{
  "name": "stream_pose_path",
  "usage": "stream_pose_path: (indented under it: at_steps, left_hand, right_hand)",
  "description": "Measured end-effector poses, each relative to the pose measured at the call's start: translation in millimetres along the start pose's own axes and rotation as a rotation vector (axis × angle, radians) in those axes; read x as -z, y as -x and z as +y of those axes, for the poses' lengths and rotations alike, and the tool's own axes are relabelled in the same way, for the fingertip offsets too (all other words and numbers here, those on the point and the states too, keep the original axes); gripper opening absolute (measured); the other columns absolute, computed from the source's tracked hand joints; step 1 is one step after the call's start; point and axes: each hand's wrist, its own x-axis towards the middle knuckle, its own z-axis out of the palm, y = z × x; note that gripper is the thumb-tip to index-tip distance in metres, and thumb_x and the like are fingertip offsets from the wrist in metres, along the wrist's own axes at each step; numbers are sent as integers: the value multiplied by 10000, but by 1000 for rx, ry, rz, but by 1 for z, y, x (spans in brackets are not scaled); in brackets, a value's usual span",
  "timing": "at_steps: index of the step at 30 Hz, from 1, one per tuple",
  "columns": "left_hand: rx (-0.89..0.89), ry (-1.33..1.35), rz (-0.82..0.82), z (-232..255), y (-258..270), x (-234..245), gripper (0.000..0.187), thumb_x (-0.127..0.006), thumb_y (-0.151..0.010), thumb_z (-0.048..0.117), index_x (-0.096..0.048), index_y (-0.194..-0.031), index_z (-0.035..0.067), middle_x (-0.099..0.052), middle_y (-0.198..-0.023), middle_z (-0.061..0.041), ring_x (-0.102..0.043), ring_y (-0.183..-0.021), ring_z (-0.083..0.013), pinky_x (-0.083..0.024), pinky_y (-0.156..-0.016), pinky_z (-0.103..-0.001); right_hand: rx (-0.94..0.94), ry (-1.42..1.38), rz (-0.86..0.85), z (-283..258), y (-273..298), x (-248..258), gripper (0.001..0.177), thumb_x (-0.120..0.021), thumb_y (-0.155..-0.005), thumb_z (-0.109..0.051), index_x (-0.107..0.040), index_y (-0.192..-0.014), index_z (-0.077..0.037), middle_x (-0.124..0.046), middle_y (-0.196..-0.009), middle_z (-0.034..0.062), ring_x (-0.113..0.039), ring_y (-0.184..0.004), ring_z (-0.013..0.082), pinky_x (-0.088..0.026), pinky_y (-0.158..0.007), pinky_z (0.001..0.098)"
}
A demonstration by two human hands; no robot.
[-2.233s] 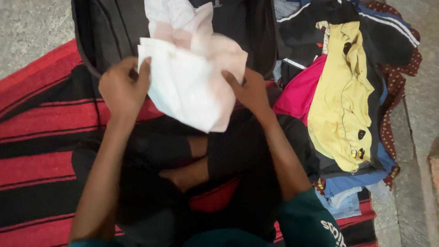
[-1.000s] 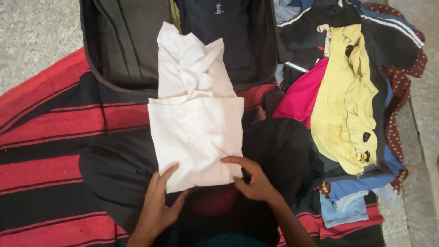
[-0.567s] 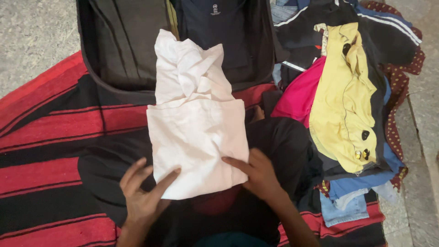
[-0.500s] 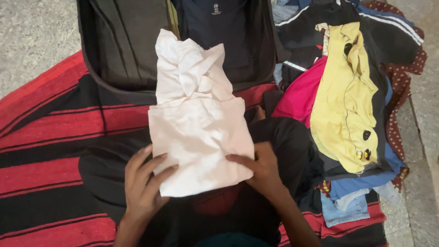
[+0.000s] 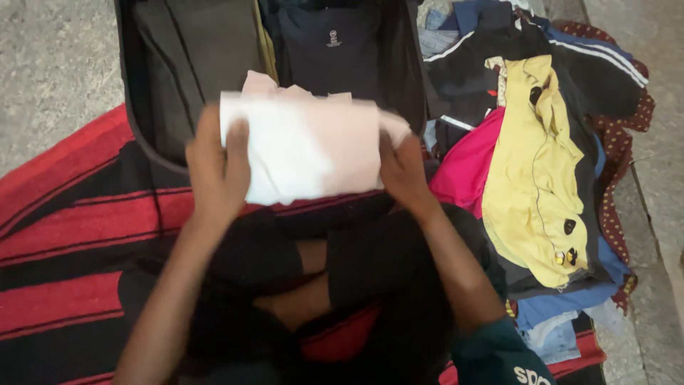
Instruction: The person folds a white shirt and places it in a suitcase, followed by a yellow top and a pink dress.
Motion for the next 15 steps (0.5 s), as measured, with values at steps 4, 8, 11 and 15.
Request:
stream_pose_path:
  at_steps: [4,8,11,15]
  left_hand:
    - [181,-104,-56,-55,-80,-25,334,-553,-1168,353,-642,-1256,43,-684,-903,-166,-645,-773,-342,-501,-749,-415]
    - [348,-368,-245,-114,-89,-35,602,-572,-1057,483,-484,-1380,-18,-676,-1060,-269,-649,-978,-455,-495,-853,-501]
    - [430,-439,-366,-124,-70,-31,679,-511,-1043,558,-454,-1469,32,-591,-1329,-289,-562,-1195,-491,-445,-997,-524]
    - [327,-417,-497,-91,-41,-13,751,-483,-993,629,-455,-1537,111,-548,-1512,-241,-556,-1317,-450,-451,-1078,-509]
  right_hand:
    - [-97,-152,0,39,-74,-27,290,-527,-1121,-116,-611,-1369,9,-749,-1219,194,-691,-1131,308,-545,-990,350]
    - [-86,102,-214,93,-89,-45,560,-698,-945,-143,-472,-1421,48,-636,-1314,265,-637,-1225,375,-480,-1025,400]
    - [-191,225,-206,112,-77,-52,546,-642,-1012,-166,-436,-1477,34,-575,-1395,274,-575,-1311,399,-443,-1094,408]
    - [21,206,-118,80,-49,-34,447,-527,-1060,-110,-528,-1503,-44,-554,-1548,206,-524,-1470,370,-403,-1240,426]
